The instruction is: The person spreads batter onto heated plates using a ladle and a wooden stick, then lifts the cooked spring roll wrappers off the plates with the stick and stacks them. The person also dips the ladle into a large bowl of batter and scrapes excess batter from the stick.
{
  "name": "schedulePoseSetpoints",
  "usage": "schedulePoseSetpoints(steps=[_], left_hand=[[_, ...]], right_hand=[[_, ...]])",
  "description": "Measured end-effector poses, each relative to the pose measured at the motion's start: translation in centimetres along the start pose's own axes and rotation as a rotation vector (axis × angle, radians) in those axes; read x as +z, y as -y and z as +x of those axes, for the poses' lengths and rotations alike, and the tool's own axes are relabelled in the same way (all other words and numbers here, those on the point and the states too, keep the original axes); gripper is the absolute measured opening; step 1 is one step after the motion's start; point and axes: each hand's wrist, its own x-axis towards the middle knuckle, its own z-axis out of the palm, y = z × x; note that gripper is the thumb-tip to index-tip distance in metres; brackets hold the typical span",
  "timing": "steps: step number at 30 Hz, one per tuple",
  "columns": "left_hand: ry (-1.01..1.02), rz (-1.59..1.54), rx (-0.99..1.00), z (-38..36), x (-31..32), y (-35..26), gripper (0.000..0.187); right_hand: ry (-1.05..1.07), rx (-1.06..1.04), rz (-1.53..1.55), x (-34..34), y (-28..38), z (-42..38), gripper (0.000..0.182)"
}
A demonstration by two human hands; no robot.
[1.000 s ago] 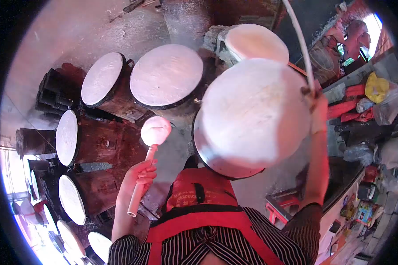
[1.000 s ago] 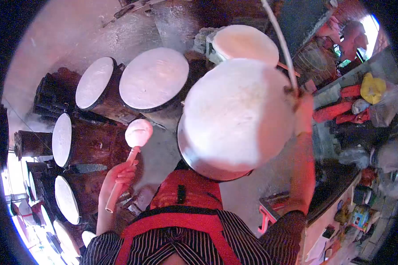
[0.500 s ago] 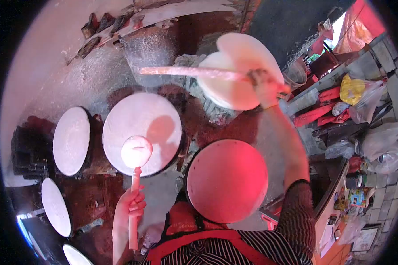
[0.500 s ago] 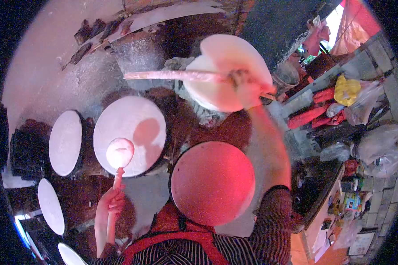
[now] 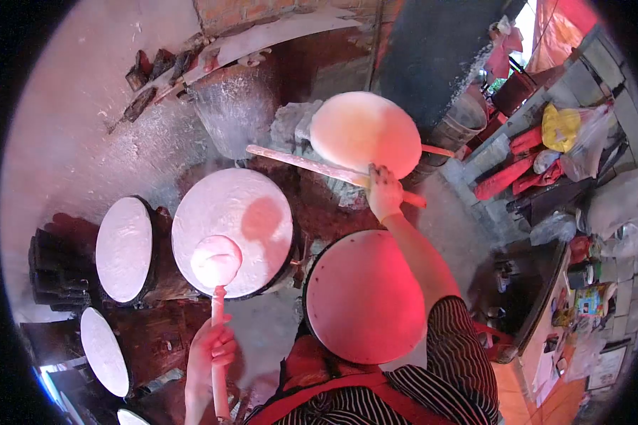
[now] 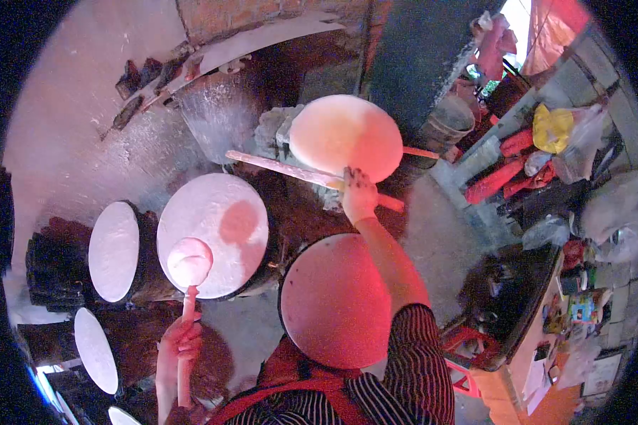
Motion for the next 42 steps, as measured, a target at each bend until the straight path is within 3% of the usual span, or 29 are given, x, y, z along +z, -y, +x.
schedulePoseSetpoints(steps=[1, 3, 5, 6, 7, 8, 10, 11, 13, 14, 16, 18, 20, 21, 22, 24, 25, 27, 28, 30, 31, 33, 34, 36, 37, 39, 40, 41, 42], left_hand=[[0.030, 0.047, -0.010, -0.6, -0.1, 1.1, 0.022], [0.059, 0.100, -0.006, -2.2, 0.2, 3.8, 0.021], [0.122, 0.247, -0.024, -3.9, 1.2, 7.0, 0.020], [0.120, 0.248, -0.011, -4.6, 1.9, 8.8, 0.020], [0.122, 0.298, -0.007, -5.3, 2.7, 10.8, 0.021], [0.121, 0.347, -0.007, -6.1, 3.8, 12.8, 0.021], [0.036, 0.752, 0.196, -7.6, 7.5, 17.3, 0.019], [0.070, 0.975, 0.333, -7.7, 9.1, 19.2, 0.019], [0.145, 1.452, 0.699, -6.5, 12.0, 23.0, 0.020], [0.190, 1.698, 0.934, -5.7, 13.1, 25.0, 0.021], [0.211, 1.903, 1.049, -4.8, 15.2, 28.9, 0.025], [0.232, 1.860, 0.916, -4.8, 16.8, 32.3, 0.023], [0.170, 1.689, 0.911, -3.0, 16.9, 35.4, 0.023], [0.122, 1.640, 0.926, -1.7, 16.7, 37.0, 0.020], [0.122, 1.641, 0.927, 0.1, 16.5, 38.6, 0.020], [0.005, 1.408, 0.585, 4.0, 15.7, 41.7, 0.020], [0.007, 1.415, 0.583, 5.7, 15.4, 43.3, 0.020], [-0.147, 1.357, 0.603, 8.9, 15.2, 45.4, 0.018], [-0.145, 1.359, 0.604, 10.5, 14.8, 46.2, 0.018], [-0.324, 1.511, 1.046, 13.1, 14.4, 46.6, 0.017], [-0.325, 1.508, 1.050, 13.3, 14.9, 45.9, 0.017], [-0.349, 1.412, 1.390, 13.4, 15.8, 43.9, 0.017], [-0.351, 1.412, 1.384, 12.9, 16.0, 42.7, 0.017], [-0.246, 1.414, 1.216, 10.6, 16.7, 39.6, 0.017], [-0.189, 1.359, 1.137, 7.8, 17.4, 38.0, 0.016], [-0.066, 1.270, 1.105, 4.2, 16.3, 35.1, 0.019], [-0.069, 1.194, 1.110, 2.8, 14.7, 34.1, 0.020], [-0.091, 1.182, 1.150, 0.4, 13.4, 33.4, 0.022], [-0.164, 1.203, 1.051, -1.4, 11.2, 32.8, 0.024]], right_hand=[[-0.041, 0.042, -0.008, -1.5, -0.8, -2.2, 0.044], [0.121, 0.047, 0.153, -4.1, -3.8, -7.9, 0.050], [0.423, 0.226, 0.759, -11.2, -5.5, -13.9, 0.047], [0.403, 0.208, 0.880, -16.6, -6.2, -17.9, 0.044], [0.195, 0.082, 1.043, -18.8, -7.4, -21.9, 0.048], [0.198, 0.075, 1.051, -20.7, -9.3, -26.0, 0.048], [0.459, 0.003, 1.076, -24.4, -13.3, -33.4, 0.055], [0.468, 0.005, 1.084, -27.3, -14.3, -34.6, 0.055], [0.298, -0.456, 0.750, -33.8, -15.6, -35.2, 0.056], [0.317, -0.445, 0.758, -35.7, -16.3, -36.5, 0.056], [0.399, -0.149, 0.554, -38.0, -17.8, -38.9, 0.065], [0.404, -0.047, 0.507, -36.2, -20.2, -43.2, 0.063], [0.418, 0.198, 1.249, -30.6, -23.4, -49.7, 0.060], [0.774, 0.644, 1.437, -30.4, -24.2, -53.0, 0.062], [0.773, 0.643, 1.438, -30.4, -23.6, -55.4, 0.062], [0.780, 1.090, 1.462, -30.1, -20.1, -59.3, 0.048], [0.777, 1.095, 1.467, -28.4, -18.7, -61.4, 0.048], [0.193, 0.615, 1.293, -24.5, -16.1, -63.9, 0.048], [0.191, 0.617, 1.292, -24.7, -15.1, -63.6, 0.048], [0.250, 0.533, 0.788, -25.8, -13.2, -61.0, 0.047], [0.308, 0.590, 0.838, -26.9, -12.4, -58.4, 0.048], [0.308, 0.653, 0.946, -26.0, -11.1, -53.1, 0.052], [0.255, 0.661, 1.003, -24.1, -10.4, -51.5, 0.056], [-0.075, 0.491, 1.181, -17.5, -9.2, -49.2, 0.047], [-0.078, 0.485, 1.178, -17.5, -9.2, -47.9, 0.047], [0.453, 1.156, 1.776, -19.2, -8.6, -46.1, 0.036], [0.393, 1.273, 1.821, -22.8, -7.9, -45.7, 0.031], [0.263, 1.243, 1.898, -22.3, -7.1, -47.6, 0.032], [0.132, 1.206, 1.971, -21.8, -6.3, -50.0, 0.033]])
